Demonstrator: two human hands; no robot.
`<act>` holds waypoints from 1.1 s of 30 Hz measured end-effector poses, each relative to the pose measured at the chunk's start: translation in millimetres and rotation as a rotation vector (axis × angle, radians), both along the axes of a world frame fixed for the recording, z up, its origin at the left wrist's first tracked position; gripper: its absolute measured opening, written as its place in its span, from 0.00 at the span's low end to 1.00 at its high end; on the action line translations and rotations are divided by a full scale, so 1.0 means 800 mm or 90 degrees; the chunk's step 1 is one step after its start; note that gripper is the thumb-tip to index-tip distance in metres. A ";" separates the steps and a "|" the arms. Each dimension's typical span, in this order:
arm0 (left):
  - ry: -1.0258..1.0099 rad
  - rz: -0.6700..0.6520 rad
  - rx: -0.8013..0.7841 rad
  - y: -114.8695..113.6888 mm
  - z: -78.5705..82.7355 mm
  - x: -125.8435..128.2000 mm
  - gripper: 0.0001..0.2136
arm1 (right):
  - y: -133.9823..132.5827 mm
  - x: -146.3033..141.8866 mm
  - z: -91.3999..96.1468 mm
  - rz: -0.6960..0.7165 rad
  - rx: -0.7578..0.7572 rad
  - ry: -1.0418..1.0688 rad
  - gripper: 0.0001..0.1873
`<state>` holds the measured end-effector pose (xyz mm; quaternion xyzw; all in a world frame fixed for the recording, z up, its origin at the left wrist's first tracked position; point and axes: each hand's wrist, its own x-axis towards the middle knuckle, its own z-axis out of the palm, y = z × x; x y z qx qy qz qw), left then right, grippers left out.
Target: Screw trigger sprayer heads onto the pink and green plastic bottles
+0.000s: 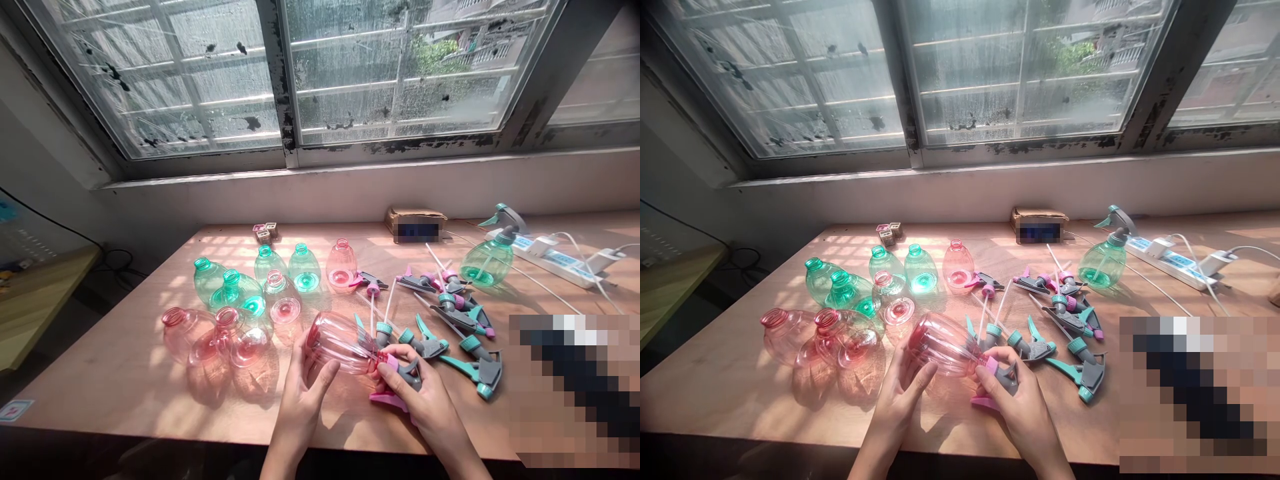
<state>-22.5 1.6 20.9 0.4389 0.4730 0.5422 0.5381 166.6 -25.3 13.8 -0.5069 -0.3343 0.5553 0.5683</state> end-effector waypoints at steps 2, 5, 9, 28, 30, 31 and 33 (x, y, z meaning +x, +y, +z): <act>0.000 -0.005 0.010 0.000 0.000 0.000 0.31 | 0.000 0.000 0.001 0.001 -0.001 0.002 0.27; -0.009 -0.009 0.021 0.000 0.000 0.000 0.31 | -0.001 0.000 0.001 0.003 -0.006 0.007 0.27; -0.009 -0.013 0.014 0.002 -0.002 -0.002 0.32 | -0.001 0.001 0.001 0.008 -0.004 0.005 0.26; -0.007 -0.014 0.017 0.002 -0.004 -0.003 0.31 | 0.000 0.004 -0.005 0.033 -0.001 0.012 0.25; -0.003 -0.031 0.025 0.003 -0.008 -0.006 0.31 | 0.000 0.005 -0.005 0.033 0.000 0.011 0.25; 0.001 -0.040 0.029 0.003 -0.011 -0.007 0.31 | 0.000 0.005 -0.005 0.032 -0.001 0.010 0.25; 0.008 -0.048 0.036 0.004 -0.014 -0.009 0.31 | 0.000 0.005 -0.005 0.031 -0.002 0.009 0.25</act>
